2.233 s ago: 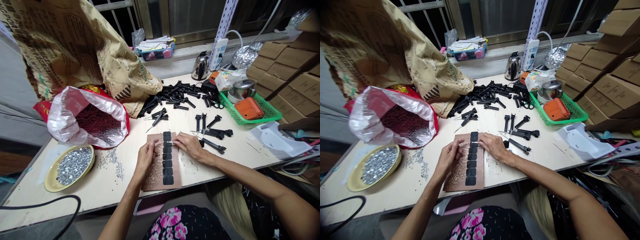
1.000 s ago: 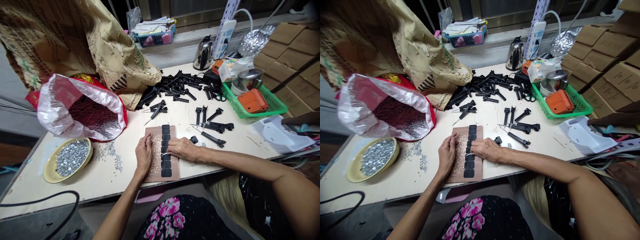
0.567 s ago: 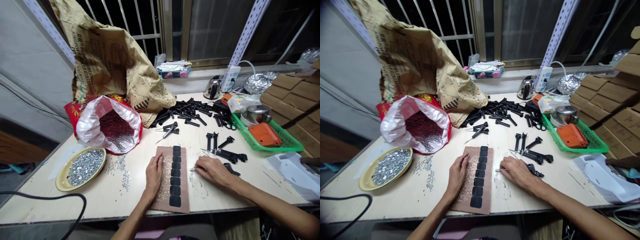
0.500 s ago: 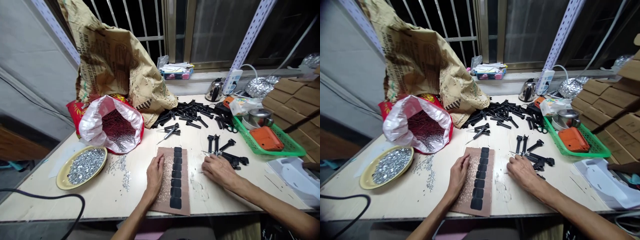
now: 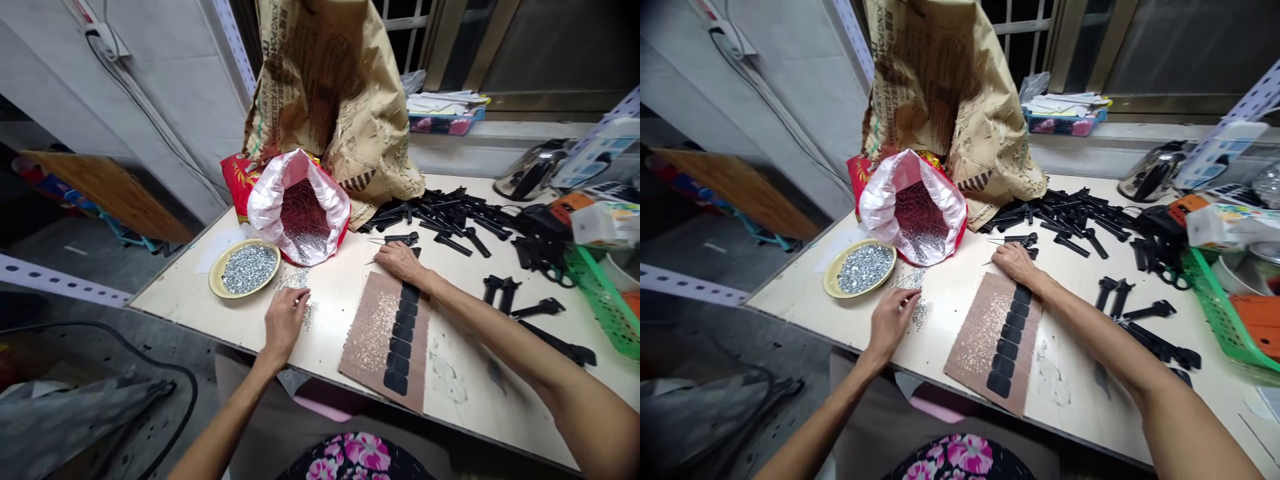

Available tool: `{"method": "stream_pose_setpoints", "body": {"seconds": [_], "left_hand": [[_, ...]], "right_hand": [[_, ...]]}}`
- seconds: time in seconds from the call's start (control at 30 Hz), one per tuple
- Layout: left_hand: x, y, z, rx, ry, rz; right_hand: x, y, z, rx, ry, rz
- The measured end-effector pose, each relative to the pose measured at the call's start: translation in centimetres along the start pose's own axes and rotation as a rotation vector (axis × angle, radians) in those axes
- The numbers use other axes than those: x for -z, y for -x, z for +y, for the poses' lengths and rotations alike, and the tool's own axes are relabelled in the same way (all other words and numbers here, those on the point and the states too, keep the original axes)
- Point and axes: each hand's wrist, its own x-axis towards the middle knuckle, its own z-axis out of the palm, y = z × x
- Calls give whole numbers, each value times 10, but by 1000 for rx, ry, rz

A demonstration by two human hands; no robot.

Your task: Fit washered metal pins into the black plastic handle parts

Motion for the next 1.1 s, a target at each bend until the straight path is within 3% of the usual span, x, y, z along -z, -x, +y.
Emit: {"method": "stream_pose_setpoints", "body": {"seconds": [0.13, 0.33, 0.57, 0.67, 0.83, 0.9, 0.97, 1.1], "left_hand": [[14, 8, -33, -153, -150, -81], [4, 10, -30, -404, -250, -236], [4, -2, -22, -464, -340, -412], [3, -4, -17, -326, -151, -371], [-5, -4, 8, 331, 737, -286], [-9, -3, 24, 499, 1035, -256], [-12, -2, 41, 550, 1183, -218], [-15, -3, 63, 557, 1276, -180]], "right_hand": [[5, 4, 2, -3, -57, 130], [43, 13, -19, -172, -379, 472], [69, 43, -70, -266, -482, 443], [75, 51, -97, -280, -562, 379], [79, 53, -140, -250, -652, 269], [80, 52, -149, -252, -653, 251], [80, 52, -152, -268, -647, 247], [84, 55, -148, -308, -616, 225]]}}
